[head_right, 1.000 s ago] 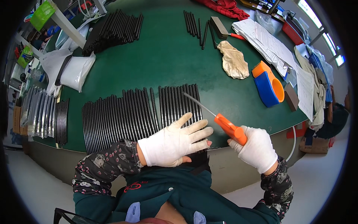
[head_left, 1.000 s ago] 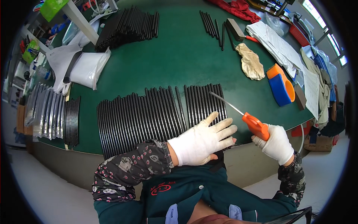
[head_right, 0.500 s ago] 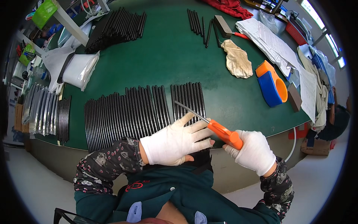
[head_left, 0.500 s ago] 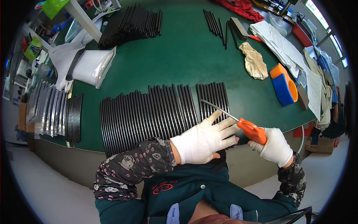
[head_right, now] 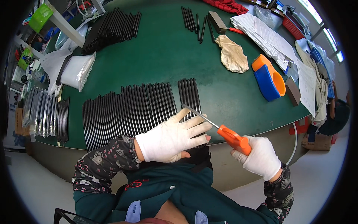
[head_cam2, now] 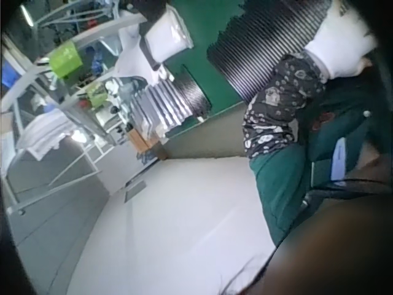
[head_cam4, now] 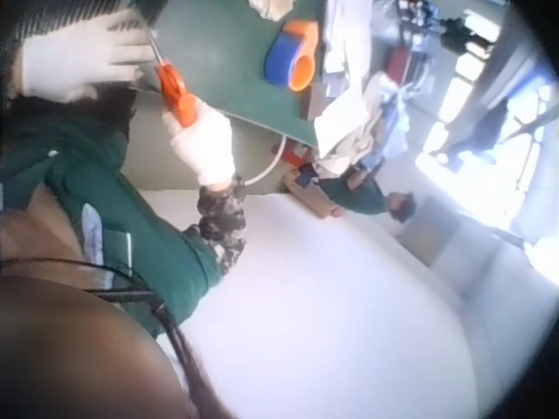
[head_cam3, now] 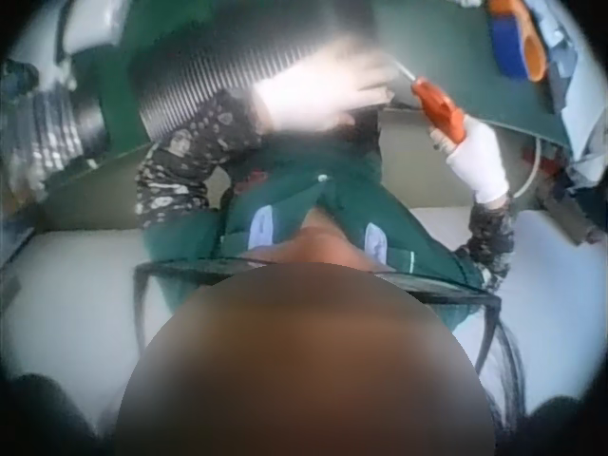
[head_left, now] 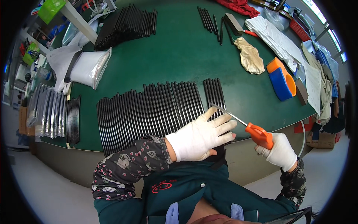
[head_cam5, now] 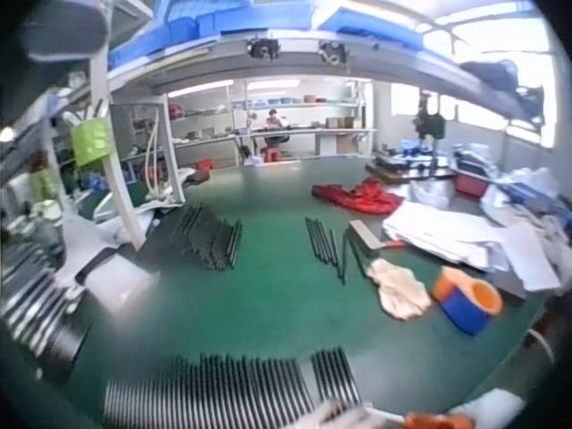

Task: Cleaning and inspecting black tubes on an industrial workbench using a cloth and an air nozzle.

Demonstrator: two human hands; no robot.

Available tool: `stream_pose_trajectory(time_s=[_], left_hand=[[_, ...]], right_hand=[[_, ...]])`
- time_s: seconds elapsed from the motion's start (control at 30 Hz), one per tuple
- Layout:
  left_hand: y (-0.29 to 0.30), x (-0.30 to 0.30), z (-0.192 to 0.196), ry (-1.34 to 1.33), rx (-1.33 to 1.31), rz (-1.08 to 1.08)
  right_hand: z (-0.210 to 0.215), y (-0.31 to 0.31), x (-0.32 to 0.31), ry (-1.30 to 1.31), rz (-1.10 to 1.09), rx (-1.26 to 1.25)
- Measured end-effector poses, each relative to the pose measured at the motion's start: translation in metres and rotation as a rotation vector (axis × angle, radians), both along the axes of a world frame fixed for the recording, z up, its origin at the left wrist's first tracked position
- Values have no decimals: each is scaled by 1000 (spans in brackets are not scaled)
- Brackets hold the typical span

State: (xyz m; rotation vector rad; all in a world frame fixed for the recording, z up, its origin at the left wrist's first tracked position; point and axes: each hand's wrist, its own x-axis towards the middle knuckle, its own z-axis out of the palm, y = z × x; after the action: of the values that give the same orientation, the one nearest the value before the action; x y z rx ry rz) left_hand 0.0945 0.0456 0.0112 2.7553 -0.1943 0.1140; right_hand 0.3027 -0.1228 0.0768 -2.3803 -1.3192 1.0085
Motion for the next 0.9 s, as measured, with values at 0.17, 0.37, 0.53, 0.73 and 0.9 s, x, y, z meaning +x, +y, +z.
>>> stream_pose_trajectory(time_s=[0.17, 0.37, 0.53, 0.73, 0.9], left_hand=[[0, 0, 1, -13, 2, 0], [-1, -1, 2, -14, -5, -11], [1, 0, 4, 29, -18, -3], [1, -1, 4, 24, -13, -5], [0, -3, -2, 22, -25, 1]], right_hand=[[-1, -4, 1, -23, 10, -46], [-1, -6, 4, -27, -14, -44], [4, -11, 3, 47, -30, -128], [2, -26, 9, 46, 32, -69], [2, -26, 12, 39, -124, -63]])
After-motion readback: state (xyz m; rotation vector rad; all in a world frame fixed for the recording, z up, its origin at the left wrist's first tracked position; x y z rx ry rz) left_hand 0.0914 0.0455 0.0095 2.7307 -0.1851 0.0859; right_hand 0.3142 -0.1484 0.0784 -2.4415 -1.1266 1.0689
